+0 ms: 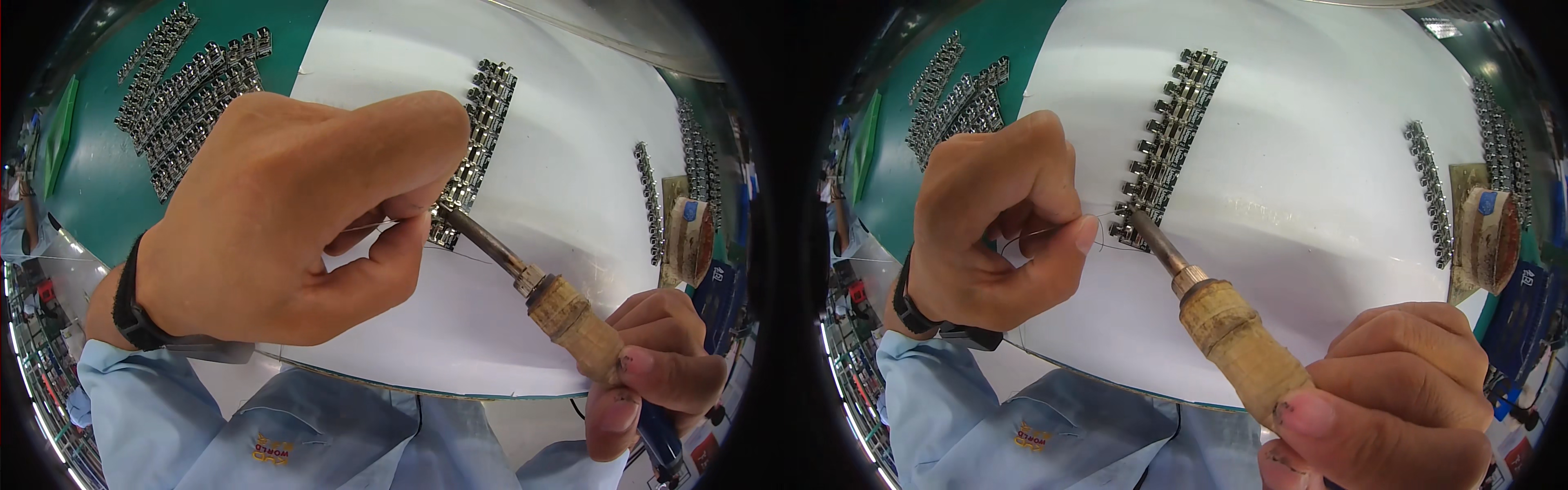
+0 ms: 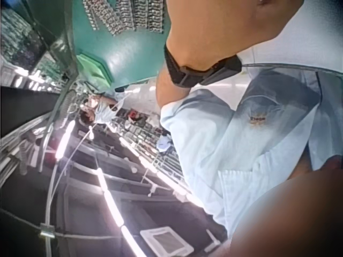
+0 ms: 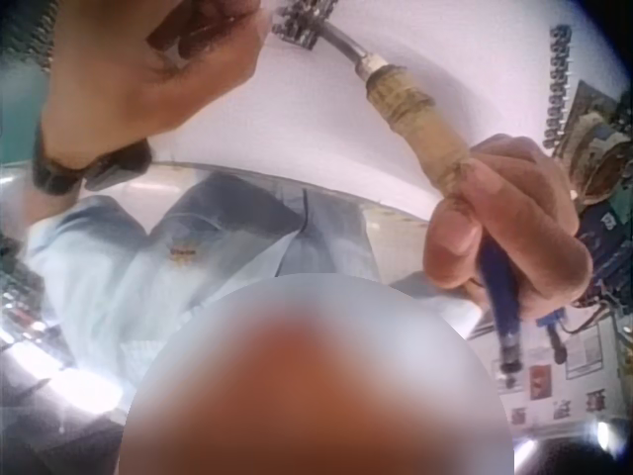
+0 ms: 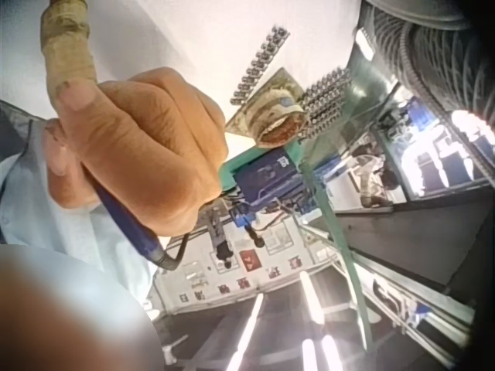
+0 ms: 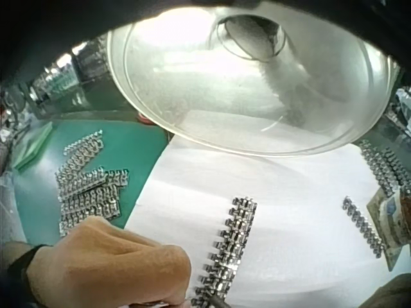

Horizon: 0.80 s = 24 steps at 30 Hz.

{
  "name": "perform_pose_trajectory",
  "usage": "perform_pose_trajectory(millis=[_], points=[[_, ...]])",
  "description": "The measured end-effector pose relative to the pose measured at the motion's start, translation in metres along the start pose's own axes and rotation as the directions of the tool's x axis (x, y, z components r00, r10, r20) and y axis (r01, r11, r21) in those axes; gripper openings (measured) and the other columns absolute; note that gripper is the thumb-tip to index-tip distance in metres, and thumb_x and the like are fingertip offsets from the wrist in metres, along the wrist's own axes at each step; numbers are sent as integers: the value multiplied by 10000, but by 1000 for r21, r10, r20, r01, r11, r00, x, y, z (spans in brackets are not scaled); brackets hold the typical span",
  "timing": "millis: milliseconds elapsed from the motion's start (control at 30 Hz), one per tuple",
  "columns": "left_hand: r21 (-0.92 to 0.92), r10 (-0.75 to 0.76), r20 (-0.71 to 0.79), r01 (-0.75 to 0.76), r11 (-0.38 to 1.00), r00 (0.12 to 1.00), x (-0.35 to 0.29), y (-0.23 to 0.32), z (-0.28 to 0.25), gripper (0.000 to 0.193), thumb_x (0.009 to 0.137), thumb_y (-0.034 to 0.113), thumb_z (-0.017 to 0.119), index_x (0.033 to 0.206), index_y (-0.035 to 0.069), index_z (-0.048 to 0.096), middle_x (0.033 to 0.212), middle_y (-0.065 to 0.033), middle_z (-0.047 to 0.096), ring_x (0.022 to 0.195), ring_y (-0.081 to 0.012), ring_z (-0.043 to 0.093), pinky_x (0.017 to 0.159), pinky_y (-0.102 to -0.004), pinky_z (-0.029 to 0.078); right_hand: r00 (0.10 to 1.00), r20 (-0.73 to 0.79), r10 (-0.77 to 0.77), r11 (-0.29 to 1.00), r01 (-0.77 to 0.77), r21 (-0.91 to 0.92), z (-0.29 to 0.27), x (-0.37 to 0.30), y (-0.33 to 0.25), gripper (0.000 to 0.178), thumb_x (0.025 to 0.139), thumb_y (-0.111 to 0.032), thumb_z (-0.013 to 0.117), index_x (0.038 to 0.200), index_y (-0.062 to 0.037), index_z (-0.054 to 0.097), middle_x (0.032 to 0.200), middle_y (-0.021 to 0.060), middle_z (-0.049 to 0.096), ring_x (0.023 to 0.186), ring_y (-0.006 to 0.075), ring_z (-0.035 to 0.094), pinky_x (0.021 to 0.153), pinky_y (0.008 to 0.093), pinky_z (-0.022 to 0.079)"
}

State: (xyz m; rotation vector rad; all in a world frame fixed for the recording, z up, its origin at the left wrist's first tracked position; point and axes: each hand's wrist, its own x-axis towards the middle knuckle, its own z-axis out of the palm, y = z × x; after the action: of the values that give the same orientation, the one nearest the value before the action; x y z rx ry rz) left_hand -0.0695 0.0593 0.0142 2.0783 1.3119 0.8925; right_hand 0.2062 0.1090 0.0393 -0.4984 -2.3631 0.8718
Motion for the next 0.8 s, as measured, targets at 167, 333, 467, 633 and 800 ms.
perform_pose_trajectory(millis=[167,333,467,633,800], points=[[13,25,2,-25,1000,1000,0,-1,-1,230,700,-74,677,670,43,481,589,-5,434,433,-89,417,409,-251,260,1000,3,17,1000,-16,-26,0,1,-2,342,918,-350,722,1092,-128,529,682,-1,579,531,106,496,545,285,455],[63,66,-12,-65,996,998,-1,-1,-1,236,683,-71,684,656,49,482,586,-7,442,433,-106,432,411,-258,278,1000,-1,27,1000,-27,-12,-2,2,-1,333,933,-352,701,1106,-128,526,672,-9,643,523,77,552,577,280,469],[54,54,-23,-52,997,998,-1,-1,2,234,678,-72,680,652,50,483,587,-7,444,434,-111,438,411,-261,285,1000,17,24,1000,-23,-17,-4,3,-1,325,938,-349,693,1110,-129,526,669,-4,651,520,74,556,583,282,473],[68,47,-22,-46,997,999,-2,-2,2,230,675,-67,678,648,51,482,586,-8,448,435,-114,439,411,-261,289,1000,15,17,1000,-17,0,-3,3,0,324,936,-333,693,1117,-125,524,669,4,652,519,78,561,585,285,477],[78,55,-24,-53,996,998,-3,-3,1,226,678,-55,681,648,56,486,588,-14,439,433,-125,438,415,-272,293,1000,16,2,1000,-3,30,-3,2,3,340,926,-320,708,1127,-119,522,685,15,660,520,80,568,591,286,484]])
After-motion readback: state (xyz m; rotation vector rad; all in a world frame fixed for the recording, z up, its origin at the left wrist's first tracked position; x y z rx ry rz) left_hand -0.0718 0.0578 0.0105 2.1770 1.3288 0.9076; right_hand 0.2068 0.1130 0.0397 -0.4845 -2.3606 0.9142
